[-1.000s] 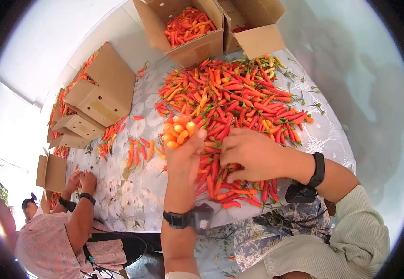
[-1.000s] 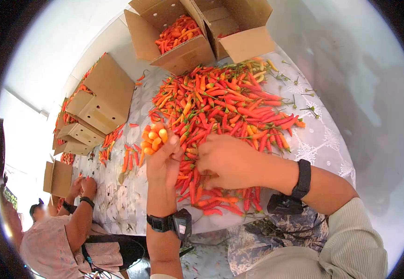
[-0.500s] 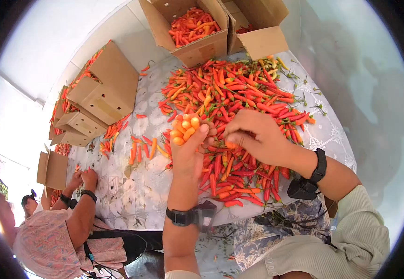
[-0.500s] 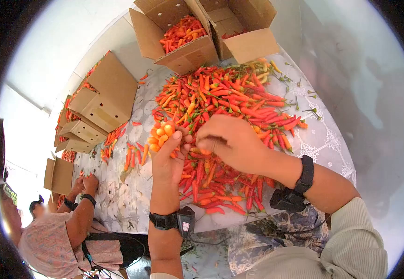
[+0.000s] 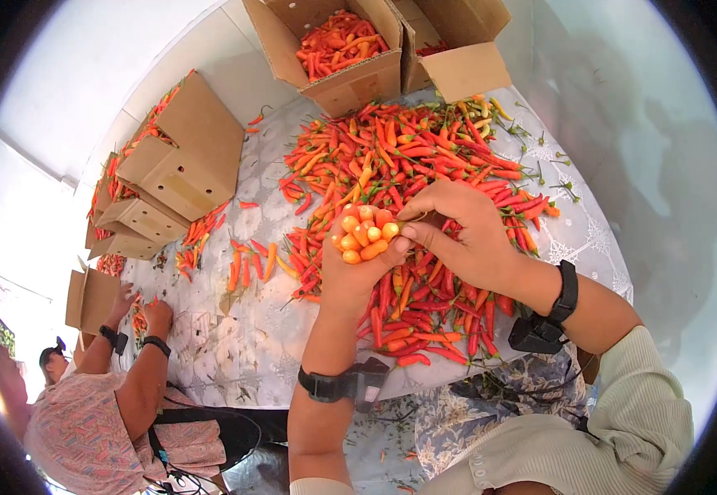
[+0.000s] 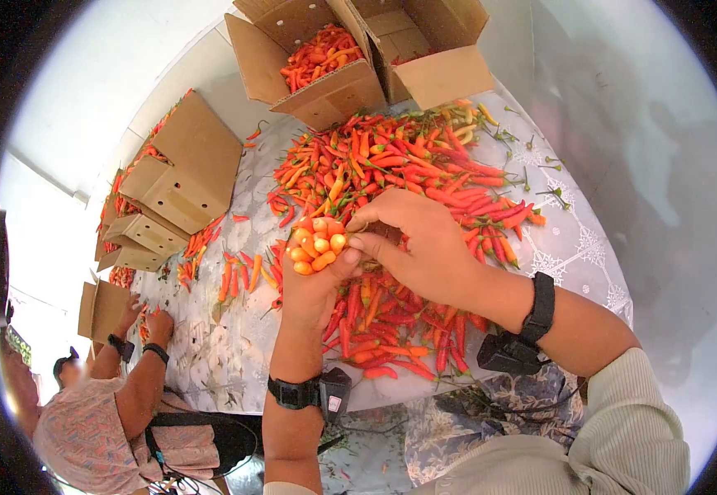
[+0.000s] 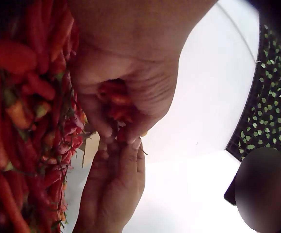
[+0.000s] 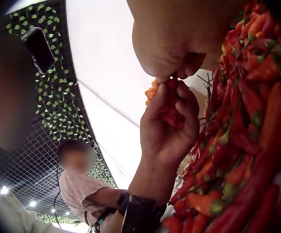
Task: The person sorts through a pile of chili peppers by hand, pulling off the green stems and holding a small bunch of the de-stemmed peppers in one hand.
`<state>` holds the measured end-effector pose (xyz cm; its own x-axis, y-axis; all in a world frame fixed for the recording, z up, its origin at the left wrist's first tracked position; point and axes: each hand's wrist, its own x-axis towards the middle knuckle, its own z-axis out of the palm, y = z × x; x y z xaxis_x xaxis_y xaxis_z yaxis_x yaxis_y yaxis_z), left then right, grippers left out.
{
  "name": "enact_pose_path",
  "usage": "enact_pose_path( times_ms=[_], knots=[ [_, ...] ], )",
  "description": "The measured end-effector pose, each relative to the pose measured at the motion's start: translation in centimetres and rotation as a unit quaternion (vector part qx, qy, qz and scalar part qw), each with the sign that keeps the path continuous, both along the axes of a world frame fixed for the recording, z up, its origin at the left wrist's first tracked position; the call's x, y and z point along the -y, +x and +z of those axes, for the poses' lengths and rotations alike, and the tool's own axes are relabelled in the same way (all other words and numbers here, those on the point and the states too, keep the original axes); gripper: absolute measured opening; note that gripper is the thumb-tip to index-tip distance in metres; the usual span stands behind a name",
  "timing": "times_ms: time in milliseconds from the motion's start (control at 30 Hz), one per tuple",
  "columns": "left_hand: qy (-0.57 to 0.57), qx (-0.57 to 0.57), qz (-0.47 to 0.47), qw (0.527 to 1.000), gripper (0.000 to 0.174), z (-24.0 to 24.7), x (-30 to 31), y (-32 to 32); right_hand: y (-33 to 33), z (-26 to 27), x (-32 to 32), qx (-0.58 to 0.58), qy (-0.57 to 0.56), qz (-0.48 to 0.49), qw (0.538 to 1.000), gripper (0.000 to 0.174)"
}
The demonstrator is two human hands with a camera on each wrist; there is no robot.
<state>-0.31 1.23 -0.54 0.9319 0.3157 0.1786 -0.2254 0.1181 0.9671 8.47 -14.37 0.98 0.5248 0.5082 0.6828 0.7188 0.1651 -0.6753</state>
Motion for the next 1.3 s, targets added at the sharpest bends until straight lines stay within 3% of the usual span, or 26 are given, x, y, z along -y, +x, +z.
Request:
enact_pose_path(
  times_ms=[467, 667, 767, 867, 1300],
  knots=[
    [0.034, 0.047, 0.011, 0.998, 0.044, 0.6, 0.7, -0.3, -0.3, -0.3, -0.1, 0.034, 0.028, -0.019, 0.999, 0.010],
    [0.061, 0.029, -0.010, 0.998, 0.047, 1.0, 0.4, -0.6, -0.2, -0.2, 0.1, -0.113, 0.018, 0.069, 0.991, 0.009],
    [0.028, 0.028, -0.037, 0.999, 0.048, 1.1, 0.3, -0.5, 0.2, -0.3, 0.1, -0.113, -0.011, 0.079, 0.990, 0.010],
    [0.030, 0.022, -0.039, 0.999, 0.047, 1.0, 0.3, -0.5, 0.5, -0.4, 0.2, -0.186, -0.021, 0.122, 0.975, 0.015],
    [0.097, 0.031, -0.049, 0.994, 0.048, 1.0, -0.1, -0.6, 1.1, -1.5, -0.3, -0.289, -0.001, 0.223, 0.931, 0.014]
  ],
)
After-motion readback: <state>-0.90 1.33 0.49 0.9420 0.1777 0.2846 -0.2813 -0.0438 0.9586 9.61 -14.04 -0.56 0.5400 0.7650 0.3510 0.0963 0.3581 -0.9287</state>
